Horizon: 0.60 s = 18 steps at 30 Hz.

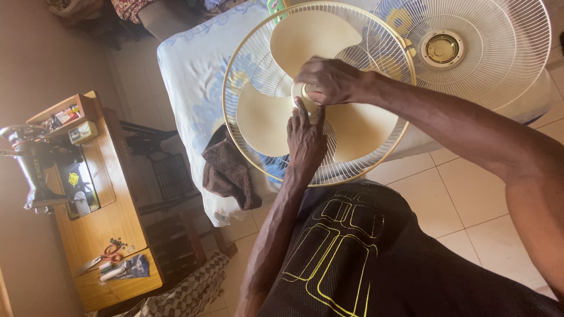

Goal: The person services a standing electric fan on a bed. They hold the detached blade assembly, wipe the rear motor housing and small fan parts with a blue cloth, unscrew and handle the blade retaining nut, then reattach the blades to the motor shaft and tighten the nut by hand before lifting the front grill guard.

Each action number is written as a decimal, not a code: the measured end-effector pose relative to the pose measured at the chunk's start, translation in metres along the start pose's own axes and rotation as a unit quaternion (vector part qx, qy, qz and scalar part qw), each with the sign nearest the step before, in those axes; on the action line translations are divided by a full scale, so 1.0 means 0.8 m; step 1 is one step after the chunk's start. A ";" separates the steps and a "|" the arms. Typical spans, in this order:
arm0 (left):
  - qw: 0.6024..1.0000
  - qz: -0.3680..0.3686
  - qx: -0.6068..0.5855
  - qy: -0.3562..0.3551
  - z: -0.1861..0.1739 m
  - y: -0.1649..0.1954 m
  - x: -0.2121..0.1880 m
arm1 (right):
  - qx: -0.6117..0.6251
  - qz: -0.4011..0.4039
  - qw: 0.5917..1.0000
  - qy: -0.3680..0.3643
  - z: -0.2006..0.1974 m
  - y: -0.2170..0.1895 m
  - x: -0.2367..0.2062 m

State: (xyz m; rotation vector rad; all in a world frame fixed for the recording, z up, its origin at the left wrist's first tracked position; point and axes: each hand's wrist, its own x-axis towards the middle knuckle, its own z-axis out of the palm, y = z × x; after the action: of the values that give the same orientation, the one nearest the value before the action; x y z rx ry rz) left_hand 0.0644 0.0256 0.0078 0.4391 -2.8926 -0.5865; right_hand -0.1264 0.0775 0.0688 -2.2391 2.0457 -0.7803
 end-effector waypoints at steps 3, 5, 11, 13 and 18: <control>1.000 -0.002 -0.004 0.002 -0.002 0.002 0.000 | -0.096 0.248 0.937 -0.227 0.004 -0.007 0.008; 1.000 -0.008 -0.001 -0.010 -0.003 0.002 0.000 | -0.092 0.185 0.952 -0.224 0.005 -0.007 0.006; 1.000 -0.007 0.000 -0.008 -0.001 -0.001 0.001 | -0.003 -0.016 0.998 -0.053 0.005 0.008 0.001; 1.000 -0.006 0.003 -0.005 0.001 -0.002 0.004 | -0.031 0.081 0.992 -0.090 0.007 0.008 0.004; 1.000 -0.001 -0.006 -0.005 0.004 -0.005 0.004 | -0.043 0.146 0.966 -0.208 0.009 0.004 0.011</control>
State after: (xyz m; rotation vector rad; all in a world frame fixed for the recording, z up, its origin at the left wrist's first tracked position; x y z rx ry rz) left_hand 0.0620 0.0221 0.0038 0.4397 -2.8966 -0.6078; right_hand -0.1266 0.0667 0.0640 -1.8625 2.1449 -0.1818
